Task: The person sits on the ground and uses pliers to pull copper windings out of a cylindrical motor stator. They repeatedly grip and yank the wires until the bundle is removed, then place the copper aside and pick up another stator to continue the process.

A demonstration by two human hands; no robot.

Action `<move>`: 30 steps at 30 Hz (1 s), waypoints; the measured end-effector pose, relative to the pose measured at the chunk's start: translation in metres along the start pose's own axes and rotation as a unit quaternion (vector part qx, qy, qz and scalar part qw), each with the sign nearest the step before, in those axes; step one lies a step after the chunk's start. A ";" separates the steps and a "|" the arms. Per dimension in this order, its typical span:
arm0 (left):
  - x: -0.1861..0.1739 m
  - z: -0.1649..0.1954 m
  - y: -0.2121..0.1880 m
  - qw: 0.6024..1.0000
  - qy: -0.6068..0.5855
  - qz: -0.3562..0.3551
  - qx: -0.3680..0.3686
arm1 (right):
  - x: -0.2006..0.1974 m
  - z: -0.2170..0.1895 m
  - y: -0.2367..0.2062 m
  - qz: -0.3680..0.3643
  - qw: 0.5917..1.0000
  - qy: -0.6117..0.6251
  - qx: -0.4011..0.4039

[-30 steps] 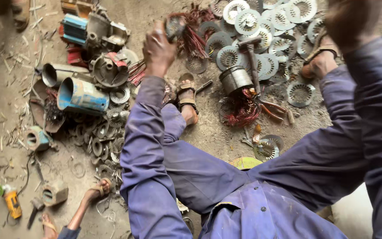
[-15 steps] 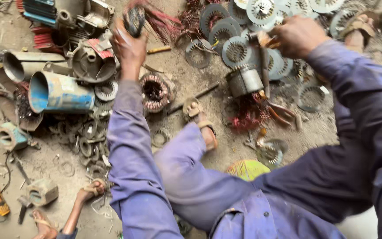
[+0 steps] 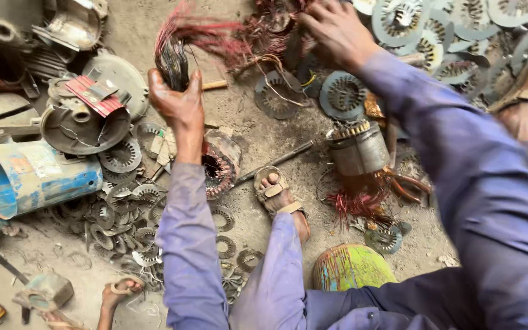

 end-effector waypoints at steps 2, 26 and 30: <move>0.009 -0.020 0.015 0.999 -0.004 0.015 0.035 | 0.007 0.008 -0.021 -0.067 0.996 0.044 0.030; 0.247 -0.051 0.036 0.798 0.513 -0.260 0.179 | 0.040 0.021 -0.038 -0.199 0.956 -0.174 -0.128; 0.228 -0.073 0.058 0.810 0.511 -0.230 0.174 | 0.049 0.039 -0.054 -0.037 0.965 -0.189 -0.177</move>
Point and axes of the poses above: each hand's wrist, its own y-axis towards the middle knuckle, its own x-axis out of the palm, z = x × y, the point moved 2 cm from there along y, towards the middle knuckle, and after that the axes turned 2 degrees about -x, right-handed, at the moved point
